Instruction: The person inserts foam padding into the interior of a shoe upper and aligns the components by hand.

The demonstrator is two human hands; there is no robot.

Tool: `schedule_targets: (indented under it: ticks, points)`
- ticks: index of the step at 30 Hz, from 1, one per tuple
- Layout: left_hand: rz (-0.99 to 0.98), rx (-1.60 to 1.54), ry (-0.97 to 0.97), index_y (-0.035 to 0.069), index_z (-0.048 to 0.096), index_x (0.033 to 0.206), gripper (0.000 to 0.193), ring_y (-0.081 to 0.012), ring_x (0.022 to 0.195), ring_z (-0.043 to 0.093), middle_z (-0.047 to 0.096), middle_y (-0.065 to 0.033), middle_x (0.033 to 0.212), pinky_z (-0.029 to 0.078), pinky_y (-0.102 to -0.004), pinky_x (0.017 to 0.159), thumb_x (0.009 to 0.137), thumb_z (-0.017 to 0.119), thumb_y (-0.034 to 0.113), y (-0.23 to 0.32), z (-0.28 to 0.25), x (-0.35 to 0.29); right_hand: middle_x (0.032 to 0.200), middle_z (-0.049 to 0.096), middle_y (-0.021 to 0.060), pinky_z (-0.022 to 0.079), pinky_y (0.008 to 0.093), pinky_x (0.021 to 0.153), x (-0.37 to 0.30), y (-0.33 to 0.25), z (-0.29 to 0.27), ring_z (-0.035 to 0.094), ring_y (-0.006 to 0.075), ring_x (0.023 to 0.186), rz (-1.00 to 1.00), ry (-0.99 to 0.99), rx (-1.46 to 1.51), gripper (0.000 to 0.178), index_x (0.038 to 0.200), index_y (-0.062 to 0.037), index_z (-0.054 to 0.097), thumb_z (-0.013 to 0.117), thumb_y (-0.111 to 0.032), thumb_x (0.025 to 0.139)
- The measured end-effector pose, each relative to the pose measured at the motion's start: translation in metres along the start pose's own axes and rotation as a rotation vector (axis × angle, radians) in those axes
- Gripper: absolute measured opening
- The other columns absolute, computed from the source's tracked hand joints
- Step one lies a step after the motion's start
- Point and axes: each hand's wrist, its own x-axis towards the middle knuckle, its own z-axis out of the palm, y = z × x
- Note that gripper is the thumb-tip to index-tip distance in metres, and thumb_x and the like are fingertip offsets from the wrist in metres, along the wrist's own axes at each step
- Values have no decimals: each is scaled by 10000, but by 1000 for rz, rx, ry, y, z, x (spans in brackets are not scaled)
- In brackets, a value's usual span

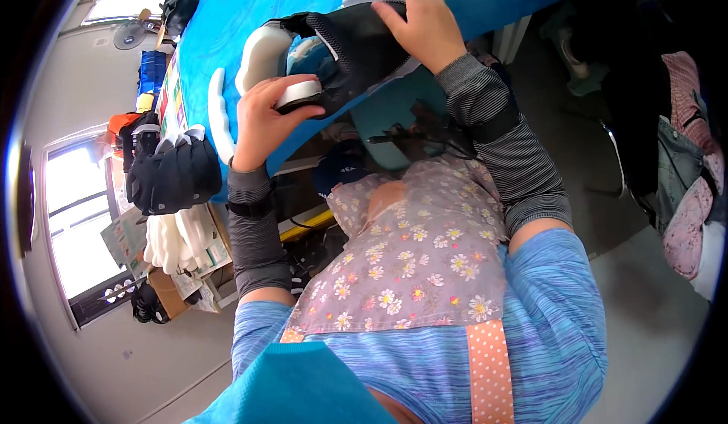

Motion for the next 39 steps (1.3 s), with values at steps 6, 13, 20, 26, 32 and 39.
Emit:
schedule_targets:
  ticks: [6, 13, 20, 26, 32, 39]
  points:
    - [12, 90, -125, 120, 680, 1144, 616, -276, 811, 671, 710, -97, 942, 516, -337, 696, 600, 879, 329, 13, 6, -3, 1405, 480, 188, 174, 520, 1164, -20, 39, 21, 350, 351, 1382, 54, -244, -90, 572, 1381, -89, 462, 524, -468, 958]
    - [46, 274, 135, 117, 709, 907, 245, -283, 720, 653, 674, -80, 759, 504, -392, 608, 668, 760, 142, 14, 38, -28, 1340, 531, 179, 190, 563, 1138, -22, 42, 23, 419, 353, 1316, 30, -190, 8, 497, 1261, -81, 561, 599, -437, 916]
    - [-86, 51, 221, 115, 714, 937, 318, -310, 739, 652, 683, -97, 792, 509, -395, 646, 671, 817, 258, -3, 7, -40, 1025, 663, 44, 472, 237, 784, -27, 21, 11, 590, 86, 911, 622, -59, 783, 336, 1055, 25, 637, 634, -293, 948]
    - [29, -210, 188, 86, 708, 1044, 382, -307, 978, 648, 702, -135, 1009, 499, -381, 869, 695, 828, 183, -11, -22, -54, 1038, 671, 47, 475, 243, 817, 1, -19, -1, 603, 96, 918, 780, -368, 1082, 353, 1146, 28, 632, 623, -269, 956]
    - [-62, -338, 94, 17, 704, 855, 190, -281, 819, 645, 681, -142, 861, 498, -365, 835, 743, 795, 141, -41, 2, -71, 1017, 675, 49, 505, 262, 752, 29, -29, -2, 613, 98, 875, 676, -593, 1007, 305, 1157, 27, 627, 637, -175, 928]
    - [-92, -56, 1177, 15, 631, 1093, 341, -273, 887, 631, 662, -133, 1014, 505, -389, 821, 770, 738, 15, -3, -11, -67, 967, 680, 56, 482, 265, 708, 38, -108, -12, 597, 99, 816, 515, -170, 954, 296, 1112, 67, 663, 613, -172, 945]
